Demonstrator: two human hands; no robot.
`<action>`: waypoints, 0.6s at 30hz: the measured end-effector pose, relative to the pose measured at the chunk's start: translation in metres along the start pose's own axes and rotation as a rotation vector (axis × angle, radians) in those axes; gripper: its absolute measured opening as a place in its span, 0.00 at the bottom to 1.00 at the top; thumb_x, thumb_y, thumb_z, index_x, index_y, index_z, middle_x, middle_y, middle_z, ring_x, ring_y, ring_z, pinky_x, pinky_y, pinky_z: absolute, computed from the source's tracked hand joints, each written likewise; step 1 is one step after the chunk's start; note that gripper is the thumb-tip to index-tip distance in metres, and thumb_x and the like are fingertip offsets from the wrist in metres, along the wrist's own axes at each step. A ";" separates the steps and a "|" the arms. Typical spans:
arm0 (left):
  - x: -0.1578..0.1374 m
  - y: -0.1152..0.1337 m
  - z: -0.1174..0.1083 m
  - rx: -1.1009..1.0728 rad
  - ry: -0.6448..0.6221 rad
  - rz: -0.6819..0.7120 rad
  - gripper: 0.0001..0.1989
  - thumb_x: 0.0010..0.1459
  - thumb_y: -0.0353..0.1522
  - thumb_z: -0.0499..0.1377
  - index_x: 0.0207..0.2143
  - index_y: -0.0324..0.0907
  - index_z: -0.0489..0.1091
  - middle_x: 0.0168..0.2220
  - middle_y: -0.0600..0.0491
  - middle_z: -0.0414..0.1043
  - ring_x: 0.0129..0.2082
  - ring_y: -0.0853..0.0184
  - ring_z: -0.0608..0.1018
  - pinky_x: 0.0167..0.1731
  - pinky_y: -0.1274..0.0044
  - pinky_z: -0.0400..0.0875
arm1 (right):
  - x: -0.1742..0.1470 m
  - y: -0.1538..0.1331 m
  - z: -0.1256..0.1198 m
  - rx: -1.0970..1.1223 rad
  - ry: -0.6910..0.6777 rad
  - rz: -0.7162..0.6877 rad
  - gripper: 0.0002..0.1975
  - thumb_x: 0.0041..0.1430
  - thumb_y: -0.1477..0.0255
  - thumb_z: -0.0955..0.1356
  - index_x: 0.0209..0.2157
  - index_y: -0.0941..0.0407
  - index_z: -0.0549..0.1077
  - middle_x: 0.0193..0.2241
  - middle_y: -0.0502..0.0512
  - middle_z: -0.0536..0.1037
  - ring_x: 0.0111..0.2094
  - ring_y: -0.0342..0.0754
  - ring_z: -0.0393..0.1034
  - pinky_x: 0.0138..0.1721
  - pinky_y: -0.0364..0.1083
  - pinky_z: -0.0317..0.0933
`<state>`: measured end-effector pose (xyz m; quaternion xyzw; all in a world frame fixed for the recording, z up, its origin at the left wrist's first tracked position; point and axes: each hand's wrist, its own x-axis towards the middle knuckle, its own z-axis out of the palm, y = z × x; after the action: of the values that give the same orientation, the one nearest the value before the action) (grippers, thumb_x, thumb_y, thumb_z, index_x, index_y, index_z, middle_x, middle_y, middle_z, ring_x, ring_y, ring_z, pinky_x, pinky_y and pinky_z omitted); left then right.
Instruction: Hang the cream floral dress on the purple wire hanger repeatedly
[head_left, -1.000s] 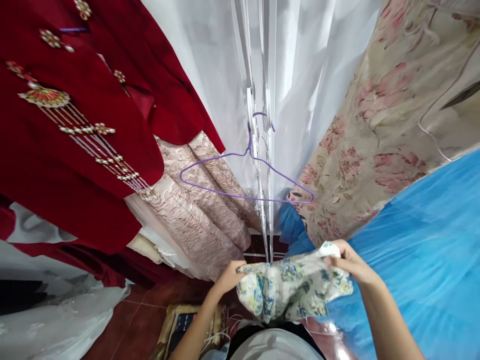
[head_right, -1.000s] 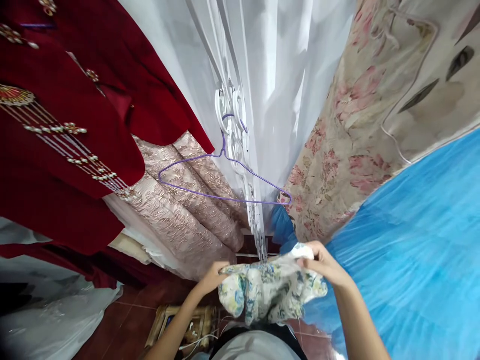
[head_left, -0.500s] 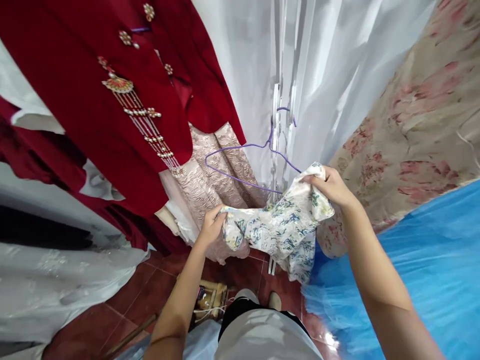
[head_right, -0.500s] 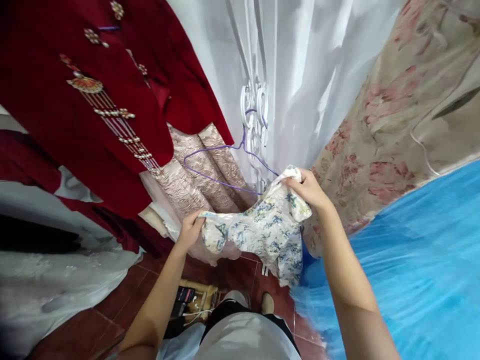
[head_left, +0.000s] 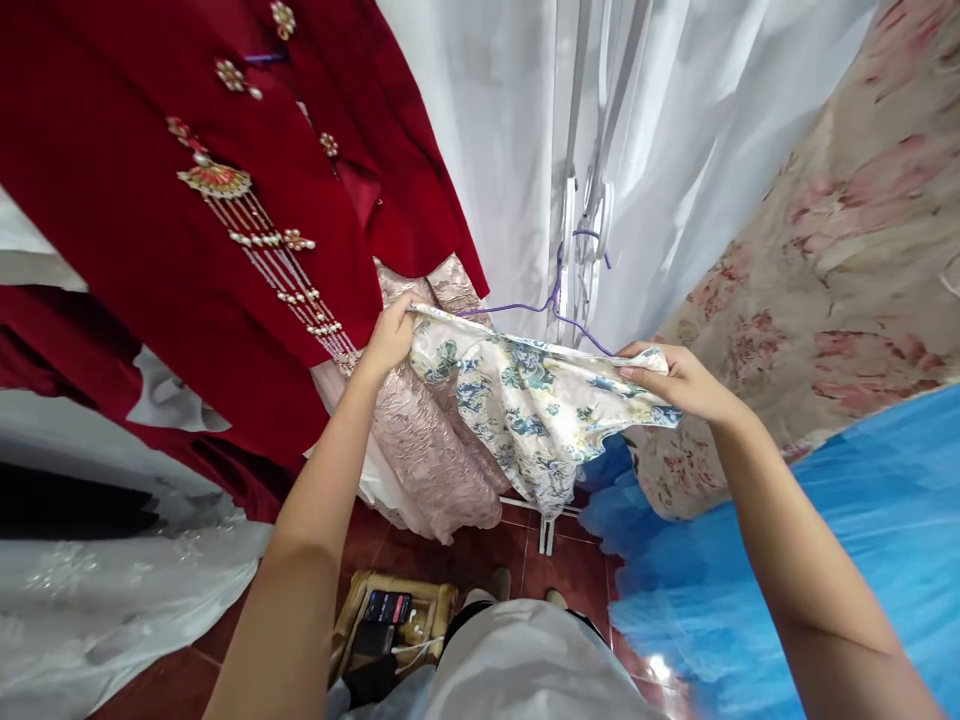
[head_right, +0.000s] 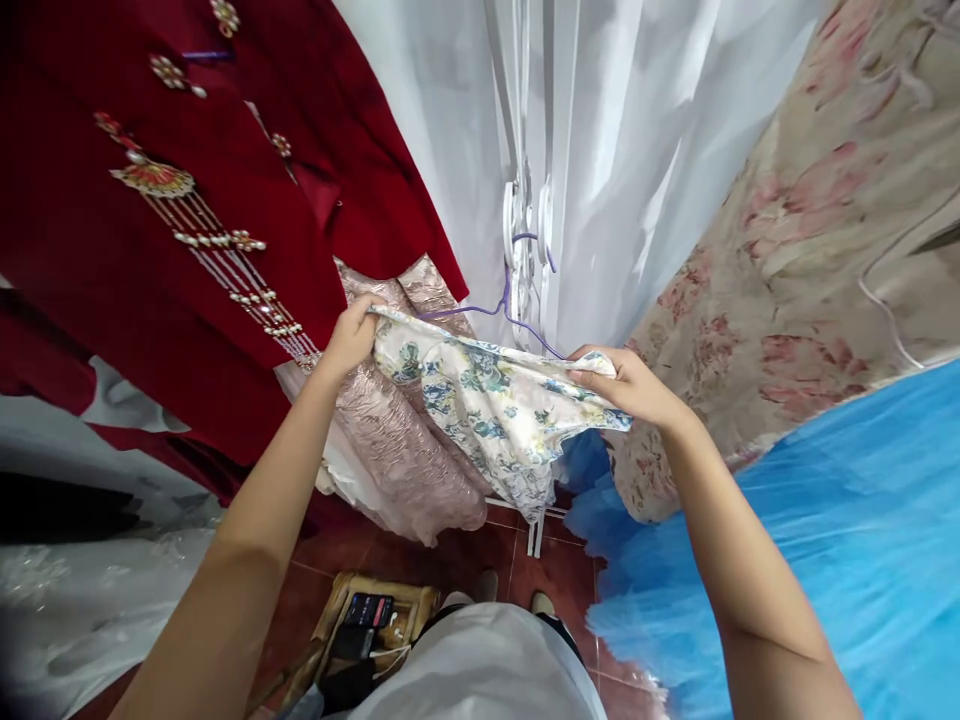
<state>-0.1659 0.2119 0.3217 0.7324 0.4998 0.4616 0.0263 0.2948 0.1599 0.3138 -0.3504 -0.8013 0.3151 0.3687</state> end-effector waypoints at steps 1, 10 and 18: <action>0.015 0.004 0.003 -0.031 -0.025 0.024 0.08 0.61 0.27 0.50 0.38 0.43 0.68 0.35 0.52 0.71 0.36 0.64 0.74 0.42 0.72 0.71 | 0.000 0.000 -0.001 -0.001 0.017 0.011 0.17 0.61 0.57 0.70 0.36 0.57 0.79 0.30 0.54 0.78 0.31 0.49 0.70 0.33 0.45 0.63; 0.007 0.067 0.026 -0.278 -0.234 0.134 0.24 0.59 0.30 0.59 0.58 0.47 0.63 0.59 0.46 0.68 0.56 0.60 0.74 0.54 0.68 0.72 | -0.051 0.029 0.016 0.000 0.520 0.022 0.21 0.55 0.61 0.74 0.49 0.54 0.75 0.43 0.56 0.79 0.43 0.53 0.73 0.41 0.47 0.66; -0.032 0.068 0.032 -0.012 -0.009 0.025 0.14 0.68 0.38 0.52 0.33 0.41 0.70 0.27 0.55 0.69 0.29 0.67 0.72 0.32 0.77 0.66 | -0.052 0.005 0.017 -0.033 0.780 0.058 0.19 0.65 0.56 0.68 0.27 0.55 0.72 0.22 0.48 0.66 0.24 0.44 0.57 0.24 0.43 0.52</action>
<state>-0.0979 0.1679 0.3166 0.7407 0.4876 0.4614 0.0272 0.3073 0.1173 0.2816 -0.4721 -0.5958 0.1555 0.6308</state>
